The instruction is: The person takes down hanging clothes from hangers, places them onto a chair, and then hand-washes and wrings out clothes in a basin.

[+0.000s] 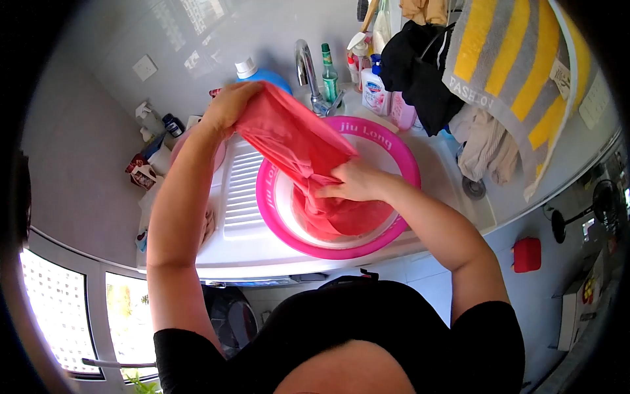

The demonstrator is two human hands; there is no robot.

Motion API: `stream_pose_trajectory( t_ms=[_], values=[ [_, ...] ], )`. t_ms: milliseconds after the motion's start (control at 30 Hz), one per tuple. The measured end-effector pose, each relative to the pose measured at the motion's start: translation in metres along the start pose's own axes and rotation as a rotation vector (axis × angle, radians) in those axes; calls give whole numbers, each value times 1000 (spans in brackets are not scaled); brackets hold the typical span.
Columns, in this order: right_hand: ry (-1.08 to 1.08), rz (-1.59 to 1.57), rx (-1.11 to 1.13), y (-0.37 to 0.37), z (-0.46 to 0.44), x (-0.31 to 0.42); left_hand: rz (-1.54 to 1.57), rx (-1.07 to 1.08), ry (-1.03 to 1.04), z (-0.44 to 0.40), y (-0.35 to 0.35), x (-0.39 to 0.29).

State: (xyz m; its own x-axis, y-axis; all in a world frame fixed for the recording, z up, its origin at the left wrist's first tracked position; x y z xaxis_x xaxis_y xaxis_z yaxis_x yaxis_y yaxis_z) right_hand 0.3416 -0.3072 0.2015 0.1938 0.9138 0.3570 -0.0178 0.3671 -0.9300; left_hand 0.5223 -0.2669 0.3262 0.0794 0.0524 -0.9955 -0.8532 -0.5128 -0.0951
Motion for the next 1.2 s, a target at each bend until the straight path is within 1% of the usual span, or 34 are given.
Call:
stream_pose_trajectory(
  t_ms=[33, 67, 133, 167, 200, 267, 333, 367, 433, 467, 533, 567, 600, 667, 700, 733, 767, 800, 833, 867, 900, 933, 1000, 1033, 1067, 1133, 1200],
  values=[
    [-1, 60, -107, -13, 10, -7, -66, -22, -22, -3, -12, 12],
    [-2, 121, -214, -26, 20, -12, -65, -20, -19, -3, -18, 22],
    [154, -63, -266, -73, 46, -14, -536, -34, 35, -5, -27, 39],
    [77, -255, -468, -90, 52, -24, -605, 29, 20, -13, -29, 64],
    [-3, -447, -669, -109, 61, -34, -674, 94, 6, -10, -21, 71],
    [-87, -851, -748, -141, 71, -50, -927, 227, 13, 1, -3, 84],
    [-173, -1128, -906, -164, 80, -51, -855, 311, -87, 20, 19, 91],
    [-319, -1195, -873, -176, 78, -40, -856, 317, -86, 27, 24, 95],
    [-396, -1299, -862, -192, 71, -22, -1063, 298, 367, 46, 45, 72],
    [-440, -1343, -846, -202, 70, -13, -1063, 303, 367, 54, 50, 72],
    [-629, -1413, -681, -225, 67, 10, -1216, 559, 317, 73, 72, 84],
    [-467, -1327, -842, -237, 72, 12, -1253, 602, 341, 73, 76, 96],
    [-497, -1441, -908, -249, 68, 1, -1252, 600, 340, 68, 72, 107],
    [-627, -1454, -910, -276, 82, 7, -961, 406, 345, 52, 45, 103],
    [-973, -1404, -444, -282, 80, 36, -622, 297, 141, 48, 26, 97],
    [-972, -1405, -443, -278, 84, 24, -404, 233, 211, 32, 4, 101],
    [-812, -1240, -530, -268, 82, 16, -393, 161, 214, 31, -14, 86],
    [-656, -1070, -604, -258, 78, 13, -194, 140, 298, 35, -21, 65],
    [-490, -767, -684, -243, 74, 15, -255, 87, 243, 30, -40, 65],
    [-322, -460, -732, -228, 70, 18, -176, 125, 242, 29, -51, 62],
    [-267, -317, -623, -204, 60, 16, -133, 116, 248, 30, -54, 53],
    [-99, -227, -470, -178, 58, 5, -90, 109, 253, 35, -58, 44],
    [-54, 307, -427, -149, 65, 11, -88, 102, 258, 42, -60, 32],
    [-35, 506, -374, -132, 68, 10, -10, 84, 272, 40, -63, 29],
    [-39, 508, -375, -123, 71, 12, 69, 68, 285, 38, -66, 26],
    [194, 670, -173, -100, 73, -11, 93, 104, 305, 36, -66, 22],
    [222, 715, -195, -94, 75, -34, 110, 126, 227, 32, -65, 27]
  ],
)
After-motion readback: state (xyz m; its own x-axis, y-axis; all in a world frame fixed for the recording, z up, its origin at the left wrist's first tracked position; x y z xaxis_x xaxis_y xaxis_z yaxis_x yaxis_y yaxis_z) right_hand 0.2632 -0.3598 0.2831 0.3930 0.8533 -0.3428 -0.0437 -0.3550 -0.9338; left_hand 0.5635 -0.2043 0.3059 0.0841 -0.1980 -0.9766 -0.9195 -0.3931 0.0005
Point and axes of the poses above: each hand's wrist, its own z-axis away from the middle knuckle, its own y-axis out of the palm, x = y × z, the point moved 9 cm from there along -z, towards the middle knuckle, and after that the axes turned 3 degrees about z, right-handed, at the moved point
